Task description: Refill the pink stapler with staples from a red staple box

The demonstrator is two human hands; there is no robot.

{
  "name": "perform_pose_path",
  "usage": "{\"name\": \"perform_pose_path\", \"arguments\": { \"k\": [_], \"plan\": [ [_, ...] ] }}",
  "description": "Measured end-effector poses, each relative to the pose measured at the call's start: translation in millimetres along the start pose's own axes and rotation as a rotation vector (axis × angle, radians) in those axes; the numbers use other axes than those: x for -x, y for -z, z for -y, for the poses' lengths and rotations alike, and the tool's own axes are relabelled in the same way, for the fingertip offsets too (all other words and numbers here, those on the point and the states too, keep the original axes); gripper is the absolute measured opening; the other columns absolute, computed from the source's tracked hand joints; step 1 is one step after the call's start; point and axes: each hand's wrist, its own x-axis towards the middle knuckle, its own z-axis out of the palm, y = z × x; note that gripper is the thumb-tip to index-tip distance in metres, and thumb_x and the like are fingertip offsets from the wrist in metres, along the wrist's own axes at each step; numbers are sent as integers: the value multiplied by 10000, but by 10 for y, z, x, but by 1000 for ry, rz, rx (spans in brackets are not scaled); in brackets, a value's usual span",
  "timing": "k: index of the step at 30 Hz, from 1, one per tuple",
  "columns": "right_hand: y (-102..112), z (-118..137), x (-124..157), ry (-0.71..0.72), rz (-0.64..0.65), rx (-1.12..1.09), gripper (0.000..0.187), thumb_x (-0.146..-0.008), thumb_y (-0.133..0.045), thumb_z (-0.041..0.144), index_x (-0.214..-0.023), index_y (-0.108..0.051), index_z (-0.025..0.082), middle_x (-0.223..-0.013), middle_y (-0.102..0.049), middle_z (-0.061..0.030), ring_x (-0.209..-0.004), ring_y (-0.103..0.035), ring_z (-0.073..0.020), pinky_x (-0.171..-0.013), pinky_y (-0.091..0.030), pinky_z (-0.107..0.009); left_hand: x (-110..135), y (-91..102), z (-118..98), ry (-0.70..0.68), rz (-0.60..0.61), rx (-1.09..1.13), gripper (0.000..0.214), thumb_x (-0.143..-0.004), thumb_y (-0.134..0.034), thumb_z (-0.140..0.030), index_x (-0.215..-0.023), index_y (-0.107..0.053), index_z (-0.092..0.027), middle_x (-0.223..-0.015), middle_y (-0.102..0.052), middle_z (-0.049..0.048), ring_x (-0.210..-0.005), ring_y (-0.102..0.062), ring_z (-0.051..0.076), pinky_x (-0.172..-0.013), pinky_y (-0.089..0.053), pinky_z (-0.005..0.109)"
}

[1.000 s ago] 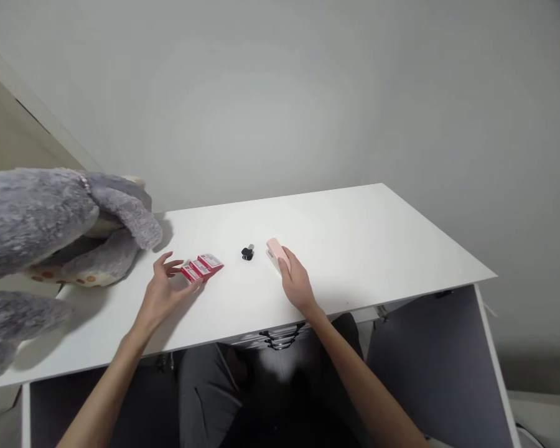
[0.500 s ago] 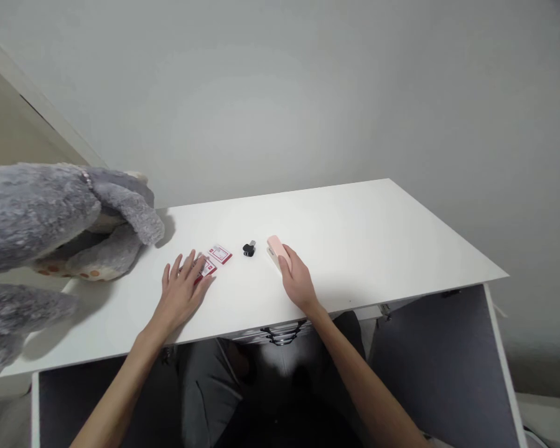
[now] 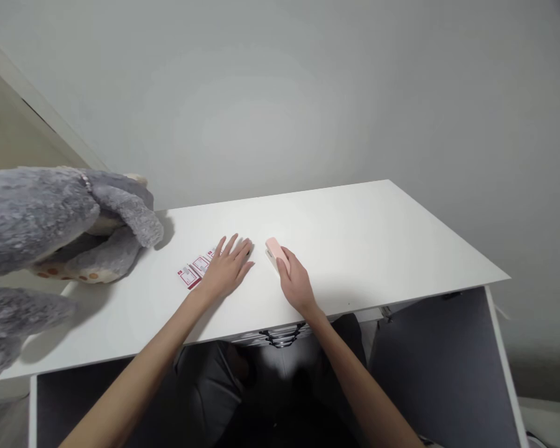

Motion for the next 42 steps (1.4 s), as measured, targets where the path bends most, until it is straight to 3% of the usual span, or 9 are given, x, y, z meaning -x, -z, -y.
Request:
{"name": "perform_pose_path", "arguments": {
  "k": [6,11,15,19,22,27,32,38,42],
  "plan": [
    [15,35,15,-5,36,1,497,-1088,-449,476,-1494,-566,214,-1508,-657,-145,-1391,-620,-339,-1174,-482,-508,173,-26,175,208,-121,-76,677,-1081,-428,-498,-1598,-468,-63,-1606,-536,259,-1646,-241,448,-1328,-95,708],
    [14,-4,15,18,19,54,413,-1020,-567,399,-1386,-619,215,-1360,-719,-151,-1257,-675,-347,-1097,-530,-504,243,25,59,244,-198,-5,635,-1073,-469,-472,-1584,-468,-94,-1654,-482,237,-1662,-193,433,-1324,-143,702],
    [-10,-50,18,134,7,94,291,-986,-588,308,-1247,-658,200,-1208,-733,-143,-1158,-687,-318,-1047,-546,-473,216,15,-188,174,-236,295,494,-1062,-545,-452,-1475,-590,-185,-1560,-601,156,-1566,-423,344,-1298,-332,577],
    [-21,-56,31,199,21,122,246,-938,-632,239,-1180,-661,211,-1165,-714,-123,-1117,-674,-299,-1003,-549,-451,166,-43,-417,329,-184,704,481,-1006,-655,-486,-1406,-655,-220,-1442,-692,123,-1353,-633,304,-1176,-480,484],
    [-7,-37,42,214,37,127,217,-937,-677,246,-1153,-669,226,-1142,-705,-105,-1095,-658,-292,-978,-543,-444,158,-74,-478,374,-122,896,440,-974,-692,-491,-1306,-718,-203,-1290,-759,113,-1186,-704,285,-1047,-534,421],
    [32,-7,49,207,119,117,196,-1001,-714,365,-1146,-679,239,-1149,-712,-96,-1095,-652,-289,-975,-525,-437,203,-98,-447,364,-84,884,341,-944,-716,-503,-1058,-787,-190,-990,-747,71,-905,-654,229,-804,-491,341],
    [46,5,42,203,146,94,189,-1028,-689,370,-1159,-681,235,-1156,-721,-98,-1091,-650,-293,-967,-509,-436,209,-120,-450,372,-103,863,351,-920,-743,-536,-960,-778,-190,-851,-672,36,-759,-538,183,-686,-402,301],
    [53,8,16,160,157,12,208,-1033,-654,395,-1169,-679,240,-1115,-728,-86,-1055,-653,-288,-955,-506,-435,185,-101,-524,387,-116,823,389,-910,-754,-588,-969,-800,-206,-843,-690,41,-734,-517,184,-670,-386,308],
    [61,17,7,117,148,-64,239,-1027,-629,405,-1198,-660,241,-1154,-723,-89,-1088,-664,-287,-970,-515,-435,179,-102,-594,421,-125,814,377,-919,-749,-591,-1021,-830,-237,-944,-755,68,-833,-611,223,-728,-441,336]
  ]
}}
